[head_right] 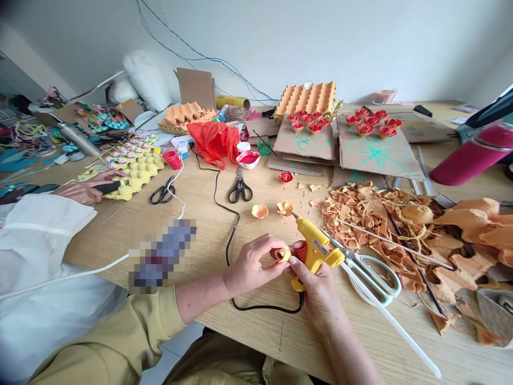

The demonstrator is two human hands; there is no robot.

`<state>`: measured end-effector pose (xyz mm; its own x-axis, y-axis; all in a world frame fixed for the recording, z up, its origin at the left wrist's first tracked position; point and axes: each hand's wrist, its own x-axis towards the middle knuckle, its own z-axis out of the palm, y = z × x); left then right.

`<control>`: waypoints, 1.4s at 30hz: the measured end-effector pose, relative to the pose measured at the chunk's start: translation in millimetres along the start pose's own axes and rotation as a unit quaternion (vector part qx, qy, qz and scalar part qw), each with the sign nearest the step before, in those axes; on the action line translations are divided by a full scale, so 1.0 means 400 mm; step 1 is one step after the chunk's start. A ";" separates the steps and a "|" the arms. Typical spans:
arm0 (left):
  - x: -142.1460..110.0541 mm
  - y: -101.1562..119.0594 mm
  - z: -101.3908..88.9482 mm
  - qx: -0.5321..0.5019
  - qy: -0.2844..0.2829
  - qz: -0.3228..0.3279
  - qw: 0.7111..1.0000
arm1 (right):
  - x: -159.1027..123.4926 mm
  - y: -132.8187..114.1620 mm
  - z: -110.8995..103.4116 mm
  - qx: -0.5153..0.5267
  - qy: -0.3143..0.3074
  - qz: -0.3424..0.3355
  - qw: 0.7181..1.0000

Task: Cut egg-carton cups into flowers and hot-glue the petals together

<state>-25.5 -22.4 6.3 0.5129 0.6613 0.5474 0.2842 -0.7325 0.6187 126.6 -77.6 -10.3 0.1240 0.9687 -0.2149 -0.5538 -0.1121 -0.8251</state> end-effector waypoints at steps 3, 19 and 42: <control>-0.002 0.000 -0.002 -0.001 0.001 0.000 1.000 | 0.000 -0.001 0.003 -0.008 0.002 -0.007 1.000; -0.004 0.006 -0.002 -0.006 0.036 0.030 0.999 | 0.004 0.006 -0.002 -0.016 -0.027 -0.023 0.999; -0.007 0.003 -0.007 -0.039 0.023 -0.006 0.999 | 0.008 0.005 0.007 -0.019 -0.036 -0.035 0.999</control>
<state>-28.8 -24.6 7.4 0.4722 0.6777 0.5637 0.2254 -0.7110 0.6660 123.7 -74.2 -11.1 0.1011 0.9877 -0.1196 -0.5146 -0.0509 -0.8559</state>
